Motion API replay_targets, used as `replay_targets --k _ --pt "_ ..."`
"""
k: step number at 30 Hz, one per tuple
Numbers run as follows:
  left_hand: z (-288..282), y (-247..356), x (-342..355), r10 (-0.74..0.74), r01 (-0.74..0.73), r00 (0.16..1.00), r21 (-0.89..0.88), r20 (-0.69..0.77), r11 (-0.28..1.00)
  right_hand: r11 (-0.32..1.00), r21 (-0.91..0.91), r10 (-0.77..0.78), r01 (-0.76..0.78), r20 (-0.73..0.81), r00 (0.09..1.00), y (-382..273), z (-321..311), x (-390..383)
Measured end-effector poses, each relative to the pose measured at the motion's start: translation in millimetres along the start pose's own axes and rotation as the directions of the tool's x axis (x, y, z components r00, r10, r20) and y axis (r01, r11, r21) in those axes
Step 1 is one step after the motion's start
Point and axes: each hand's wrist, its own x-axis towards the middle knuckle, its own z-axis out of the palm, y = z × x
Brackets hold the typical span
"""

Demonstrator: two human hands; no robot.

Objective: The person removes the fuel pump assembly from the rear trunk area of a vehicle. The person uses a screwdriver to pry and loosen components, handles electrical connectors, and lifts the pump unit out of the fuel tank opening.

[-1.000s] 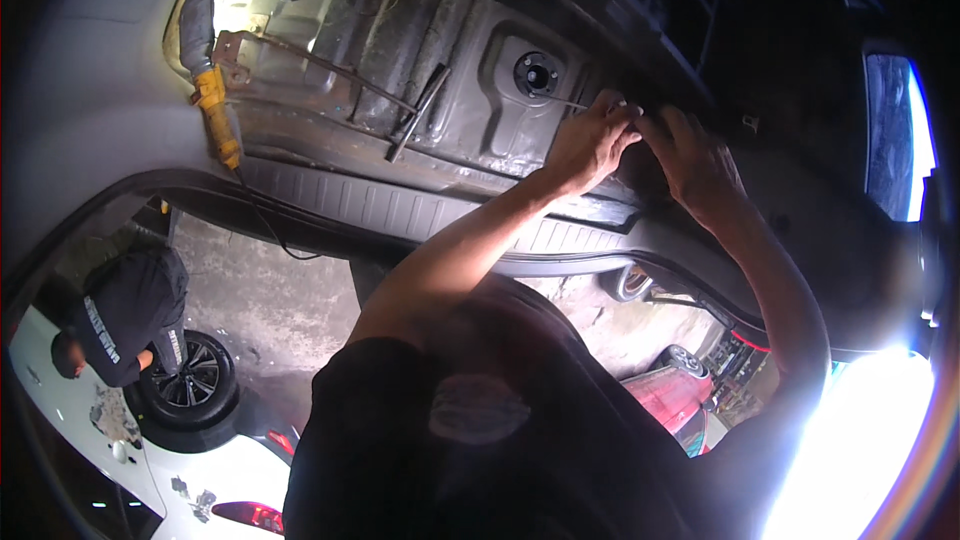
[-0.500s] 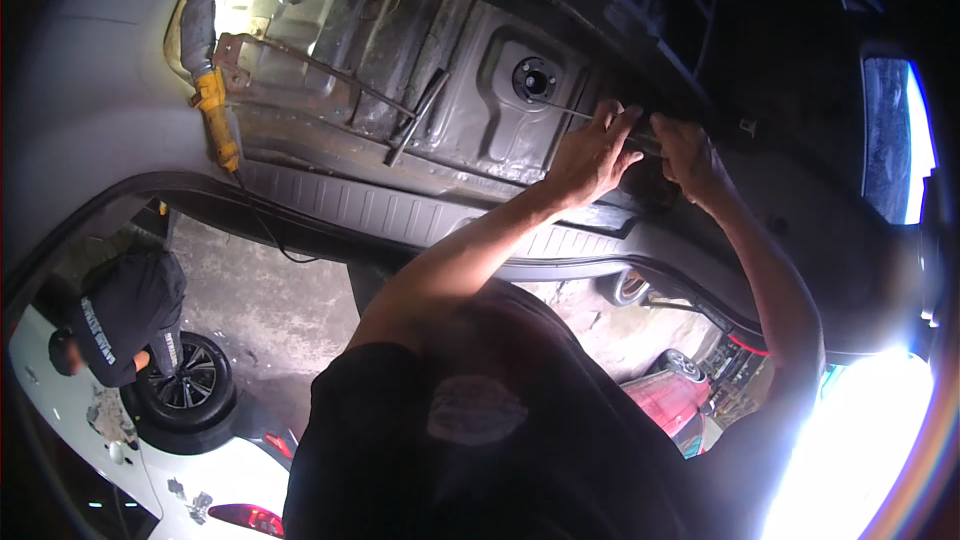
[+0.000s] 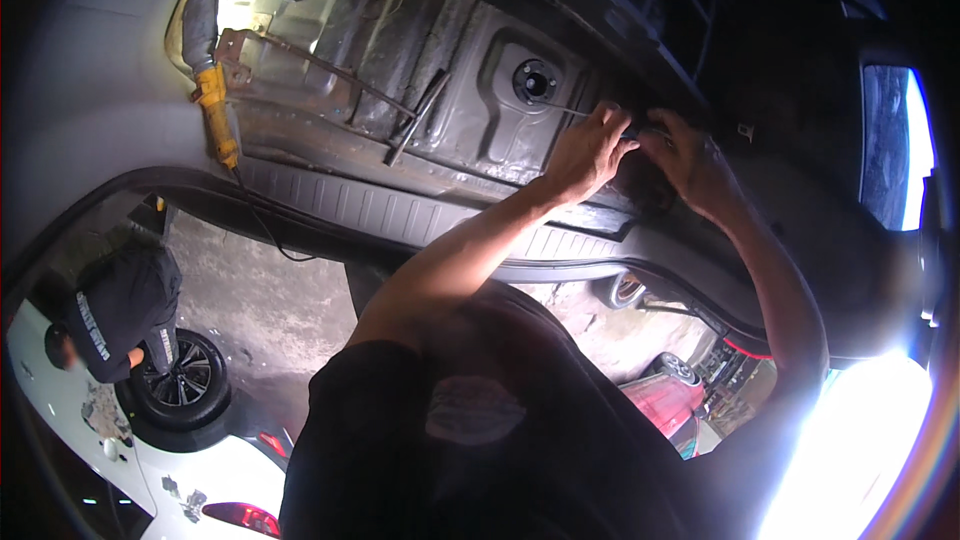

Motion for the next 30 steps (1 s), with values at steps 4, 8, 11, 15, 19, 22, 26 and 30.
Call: replay_targets --k 4,8,11,15,19,22,26,30 --pt "0 -8 0 -0.006 0.009 0.998 -0.057 0.056 0.998 0.625 -0.647 -0.67 0.437 -0.156 0.726 17 19 -7" --pt "2 8 -11 -0.015 0.017 0.999 -0.049 0.041 0.999 0.996 -0.054 -0.062 0.066 0.074 0.995 36 17 5" --pt "5 3 -11 -0.004 0.008 0.997 -0.048 0.083 0.999 0.998 -0.045 -0.032 0.035 0.069 0.997 30 20 -2" --pt "3 -8 -8 0.007 -0.005 0.993 -0.012 0.12 1.0 0.792 -0.4 -0.581 0.461 -0.265 0.77 -7 26 -16" --pt "-5 8 -7 0.033 -0.032 0.999 -0.09 0.004 0.995 0.857 -0.347 -0.437 0.38 -0.102 0.894 44 26 8" --pt "-3 8 -9 -0.005 0.005 1.0 -0.044 0.004 0.999 0.995 0.1 -0.003 -0.001 0.04 0.999 32 12 10" --pt "-3 -19 -1 0.0 0.003 0.998 -0.055 0.058 0.998 0.809 -0.445 -0.501 0.384 -0.18 0.847 11 22 -6" --pt "-3 -7 -6 0.039 -0.04 0.999 -0.074 -0.011 0.996 0.864 -0.373 -0.417 0.34 -0.151 0.896 27 22 4"
